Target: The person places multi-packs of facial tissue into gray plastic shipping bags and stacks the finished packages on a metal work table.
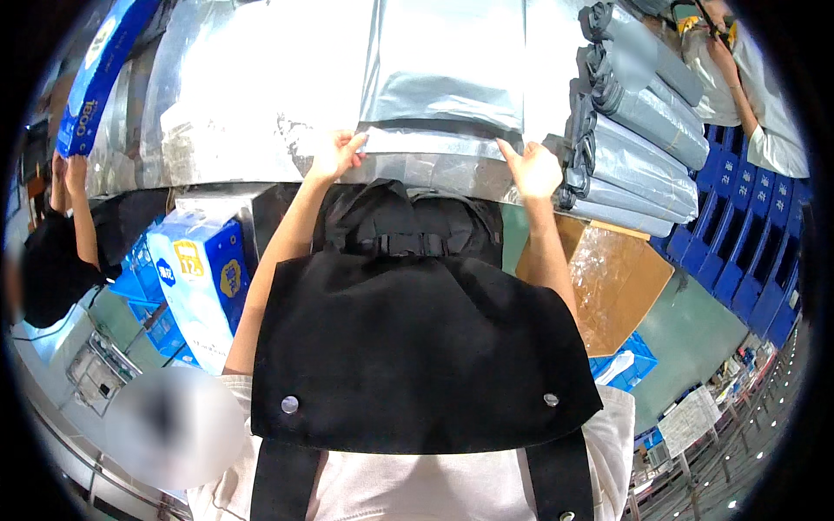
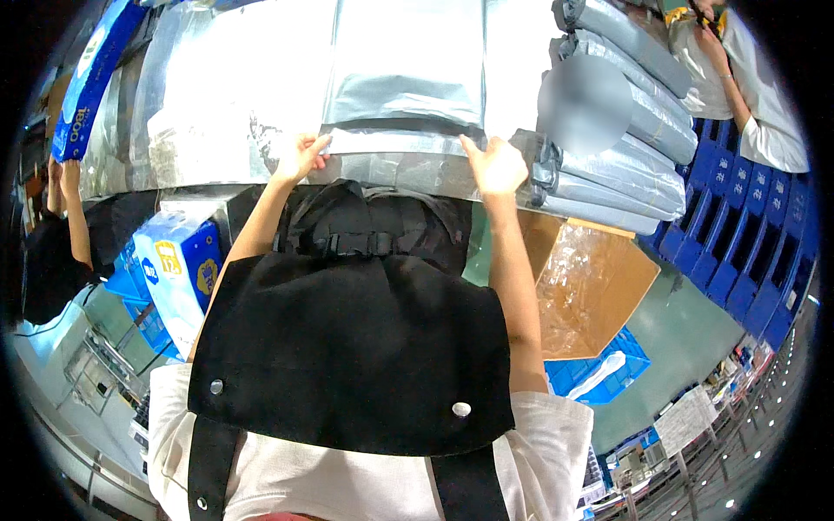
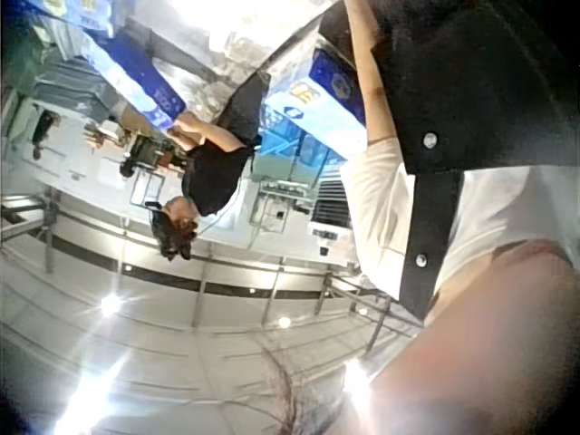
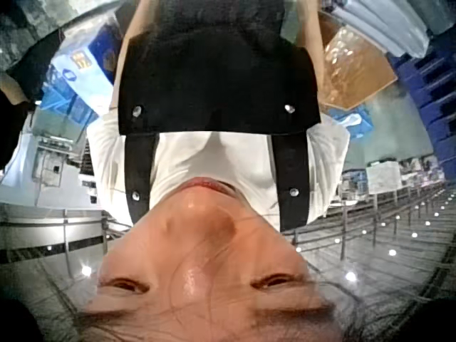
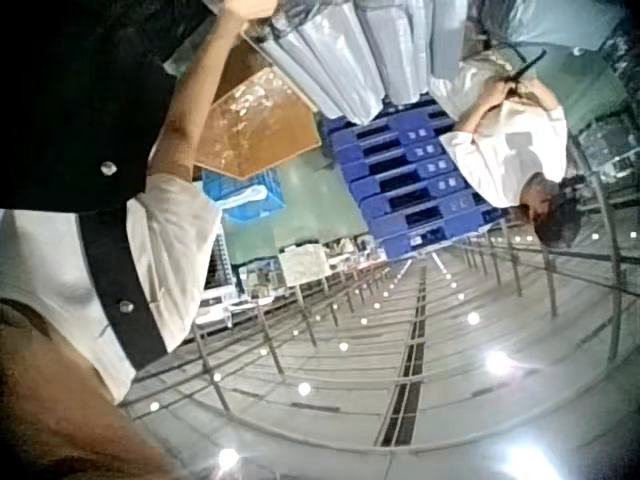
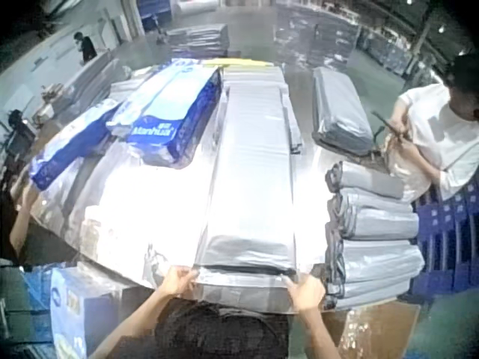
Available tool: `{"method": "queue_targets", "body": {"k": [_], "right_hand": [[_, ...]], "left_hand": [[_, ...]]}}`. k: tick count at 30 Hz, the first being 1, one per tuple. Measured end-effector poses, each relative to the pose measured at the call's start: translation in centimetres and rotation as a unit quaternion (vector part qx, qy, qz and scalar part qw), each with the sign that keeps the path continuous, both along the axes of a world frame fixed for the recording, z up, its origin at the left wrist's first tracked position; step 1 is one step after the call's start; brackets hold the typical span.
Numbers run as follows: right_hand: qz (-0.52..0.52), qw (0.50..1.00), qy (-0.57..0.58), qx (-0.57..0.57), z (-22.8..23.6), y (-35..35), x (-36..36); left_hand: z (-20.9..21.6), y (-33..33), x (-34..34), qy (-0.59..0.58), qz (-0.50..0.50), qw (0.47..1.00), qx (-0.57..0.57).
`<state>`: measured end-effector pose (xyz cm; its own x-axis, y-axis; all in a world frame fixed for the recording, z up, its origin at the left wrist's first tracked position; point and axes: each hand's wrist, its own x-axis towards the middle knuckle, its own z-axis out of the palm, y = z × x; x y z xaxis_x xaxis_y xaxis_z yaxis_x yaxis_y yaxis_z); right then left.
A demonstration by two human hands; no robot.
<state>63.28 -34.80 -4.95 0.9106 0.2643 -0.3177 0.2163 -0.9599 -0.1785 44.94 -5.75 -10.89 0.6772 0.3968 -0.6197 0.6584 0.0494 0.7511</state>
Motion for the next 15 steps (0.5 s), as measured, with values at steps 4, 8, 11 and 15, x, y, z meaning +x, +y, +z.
{"method": "queue_targets", "body": {"k": [4, 8, 11, 15], "right_hand": [[0.225, 0.912, -0.083, 0.331, -2.2, 5.9, -5.6], [0.263, 0.935, 0.013, 0.236, -5.3, 8.9, -6.5], [0.260, 0.930, 0.031, 0.257, -6.9, 9.3, -6.5], [0.238, 0.952, 0.019, 0.192, -7.3, 9.6, -7.2]], "left_hand": [[-0.9, -0.5, -1.3, -0.018, -0.005, 1.000, 0.008], [0.1, -0.5, -1.1, -0.035, -0.015, 0.999, 0.017], [0.5, 0.0, -0.9, 0.003, -0.032, 0.999, 0.004], [2.1, -0.1, 1.1, 0.083, -0.075, 0.990, 0.089]]}}
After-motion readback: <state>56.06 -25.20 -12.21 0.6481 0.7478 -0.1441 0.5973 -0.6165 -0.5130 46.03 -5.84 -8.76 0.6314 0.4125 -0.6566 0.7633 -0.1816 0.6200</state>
